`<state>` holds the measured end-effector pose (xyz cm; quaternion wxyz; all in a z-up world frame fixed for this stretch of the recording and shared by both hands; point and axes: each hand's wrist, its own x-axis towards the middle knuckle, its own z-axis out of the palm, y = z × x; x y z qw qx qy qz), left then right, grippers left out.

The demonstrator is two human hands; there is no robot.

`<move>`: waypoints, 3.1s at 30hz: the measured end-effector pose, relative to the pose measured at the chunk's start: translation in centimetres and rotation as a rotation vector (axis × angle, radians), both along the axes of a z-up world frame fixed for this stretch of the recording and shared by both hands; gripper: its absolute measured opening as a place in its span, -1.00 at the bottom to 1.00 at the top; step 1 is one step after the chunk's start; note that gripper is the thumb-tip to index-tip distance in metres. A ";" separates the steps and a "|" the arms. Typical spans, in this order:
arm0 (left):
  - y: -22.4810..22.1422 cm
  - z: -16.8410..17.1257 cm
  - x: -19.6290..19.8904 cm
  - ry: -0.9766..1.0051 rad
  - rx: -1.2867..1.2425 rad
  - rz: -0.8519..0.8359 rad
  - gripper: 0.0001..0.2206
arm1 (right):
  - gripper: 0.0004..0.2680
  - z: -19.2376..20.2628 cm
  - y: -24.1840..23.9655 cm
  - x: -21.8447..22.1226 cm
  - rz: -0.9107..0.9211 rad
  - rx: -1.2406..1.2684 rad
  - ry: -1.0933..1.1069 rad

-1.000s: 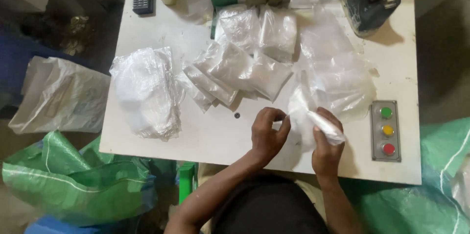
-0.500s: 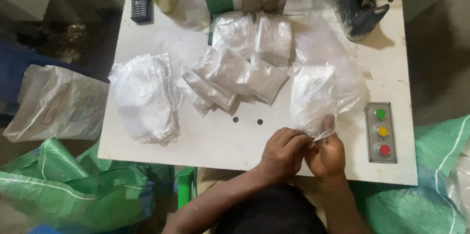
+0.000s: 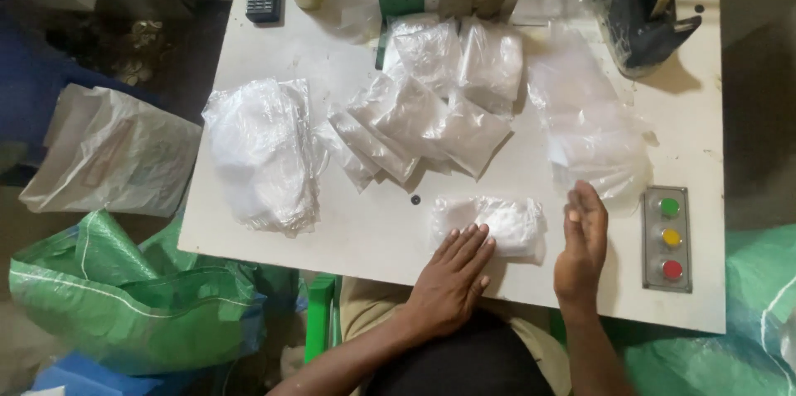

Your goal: Manually folding and arranging small plastic bags on a work table in a packaging facility.

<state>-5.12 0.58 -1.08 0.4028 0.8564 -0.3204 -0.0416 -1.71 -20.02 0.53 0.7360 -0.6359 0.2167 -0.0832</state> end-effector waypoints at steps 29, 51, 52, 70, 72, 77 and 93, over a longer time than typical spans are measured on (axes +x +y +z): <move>-1.8 0.3 4.4 0.806 -0.792 0.453 -0.77 | -0.75 -9.1 -4.4 -4.6 0.419 -0.011 0.150; 3.7 -0.4 7.4 0.090 0.275 0.059 -0.84 | -0.79 -0.4 1.0 1.9 0.974 -0.968 0.072; 3.7 0.0 7.7 0.282 0.155 0.084 -0.81 | -0.82 0.0 1.1 2.0 0.986 -0.895 0.010; 5.8 7.6 4.1 -0.071 -0.235 0.516 -0.86 | -0.62 3.7 -20.2 28.5 0.113 -1.004 -0.007; 5.1 6.9 3.7 -0.149 -0.192 0.509 -0.86 | -0.50 6.2 -18.5 28.4 0.220 -0.763 0.351; 3.5 7.1 4.6 -0.296 -0.174 0.517 -0.89 | -0.78 8.8 -19.0 24.8 0.155 -1.267 0.067; -1.4 2.5 5.8 -0.678 0.200 0.278 -0.91 | -0.77 3.7 -0.4 5.8 0.690 -0.238 0.409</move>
